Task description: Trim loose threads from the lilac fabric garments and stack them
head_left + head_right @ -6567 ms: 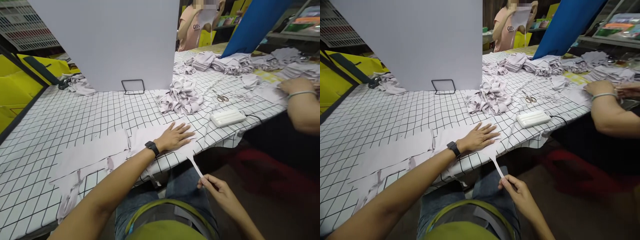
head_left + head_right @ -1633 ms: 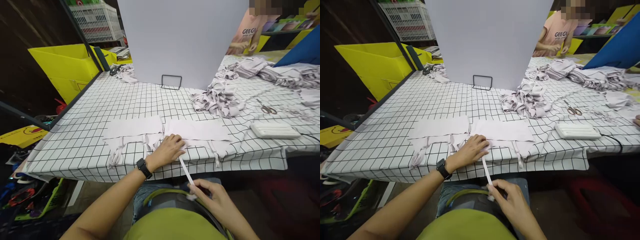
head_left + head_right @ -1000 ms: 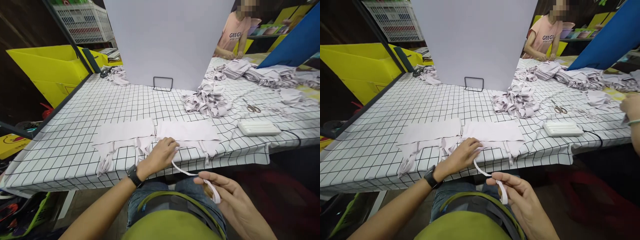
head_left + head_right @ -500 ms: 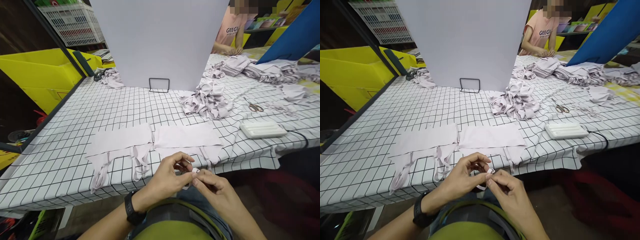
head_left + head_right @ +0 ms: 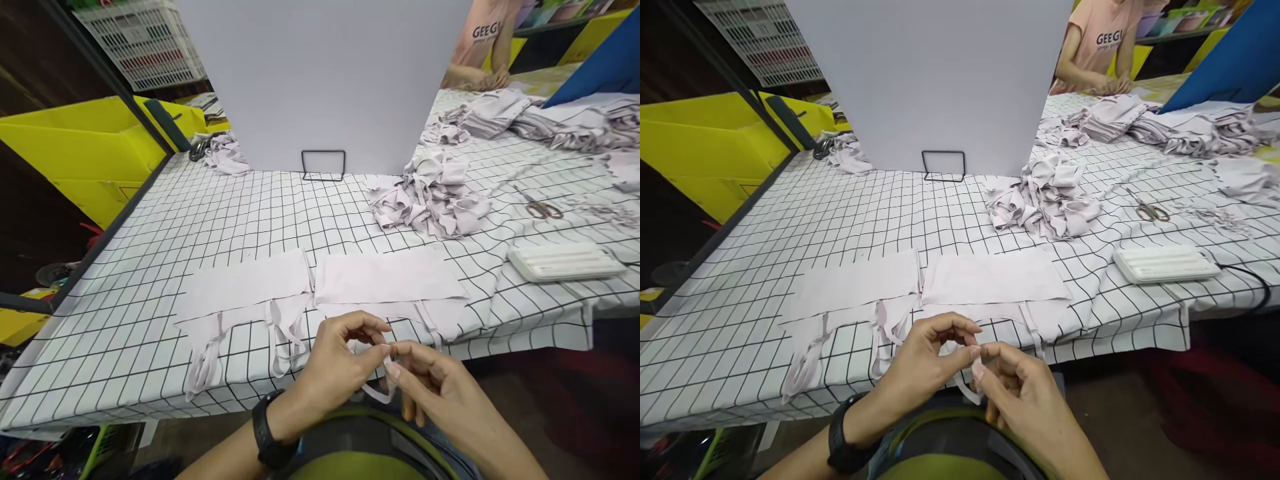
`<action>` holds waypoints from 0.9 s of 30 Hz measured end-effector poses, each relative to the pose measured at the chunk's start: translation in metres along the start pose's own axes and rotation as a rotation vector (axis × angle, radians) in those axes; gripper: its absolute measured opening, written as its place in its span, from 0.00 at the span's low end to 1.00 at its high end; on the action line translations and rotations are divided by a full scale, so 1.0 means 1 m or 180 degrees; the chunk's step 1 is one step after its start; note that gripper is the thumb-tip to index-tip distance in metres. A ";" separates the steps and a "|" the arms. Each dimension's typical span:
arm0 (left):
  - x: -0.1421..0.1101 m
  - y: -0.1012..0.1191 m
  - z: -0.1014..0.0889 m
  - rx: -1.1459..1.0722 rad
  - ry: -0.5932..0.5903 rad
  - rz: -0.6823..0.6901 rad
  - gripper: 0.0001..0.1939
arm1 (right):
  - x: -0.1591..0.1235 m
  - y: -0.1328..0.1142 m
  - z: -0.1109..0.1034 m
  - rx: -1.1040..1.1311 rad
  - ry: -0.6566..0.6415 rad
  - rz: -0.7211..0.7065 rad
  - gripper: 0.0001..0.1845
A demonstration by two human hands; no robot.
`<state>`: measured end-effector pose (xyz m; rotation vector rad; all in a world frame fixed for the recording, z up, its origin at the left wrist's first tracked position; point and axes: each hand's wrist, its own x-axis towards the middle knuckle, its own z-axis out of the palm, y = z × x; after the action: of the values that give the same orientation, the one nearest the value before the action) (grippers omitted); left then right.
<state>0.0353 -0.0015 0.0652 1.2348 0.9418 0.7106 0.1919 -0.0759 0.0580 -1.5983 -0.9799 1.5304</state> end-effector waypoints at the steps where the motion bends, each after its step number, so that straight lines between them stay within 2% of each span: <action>1: 0.000 0.000 -0.001 0.0032 0.0029 0.0021 0.08 | 0.002 -0.001 0.000 -0.0062 -0.0017 0.0010 0.21; 6: 0.003 -0.004 -0.009 -0.0574 0.0050 -0.0585 0.06 | 0.010 -0.001 0.001 -0.0004 -0.0363 -0.0136 0.19; 10: 0.004 -0.006 -0.012 -0.0222 0.0204 -0.0295 0.04 | 0.014 -0.004 0.006 0.0141 -0.0193 -0.0001 0.18; 14: 0.010 -0.006 -0.019 0.0732 0.0058 0.0151 0.03 | 0.020 -0.006 0.009 0.0358 0.0031 0.0126 0.21; 18: 0.032 -0.009 -0.033 0.2689 -0.0281 0.1033 0.12 | 0.034 -0.001 0.003 0.0388 0.0283 0.0270 0.22; 21: 0.052 -0.012 -0.040 0.3855 -0.0541 0.1276 0.10 | 0.047 0.000 0.000 0.0431 0.0291 0.0363 0.21; 24: 0.064 -0.015 -0.041 0.4184 -0.0559 0.1314 0.08 | 0.058 -0.002 0.002 0.0607 0.0320 0.0431 0.21; 27: 0.068 -0.020 -0.041 0.3897 -0.0358 0.1445 0.08 | 0.068 -0.004 0.006 0.0913 0.0464 0.0476 0.22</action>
<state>0.0293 0.0715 0.0294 2.5919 1.0215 0.3481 0.1871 -0.0140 0.0299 -1.5770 -0.5440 1.5495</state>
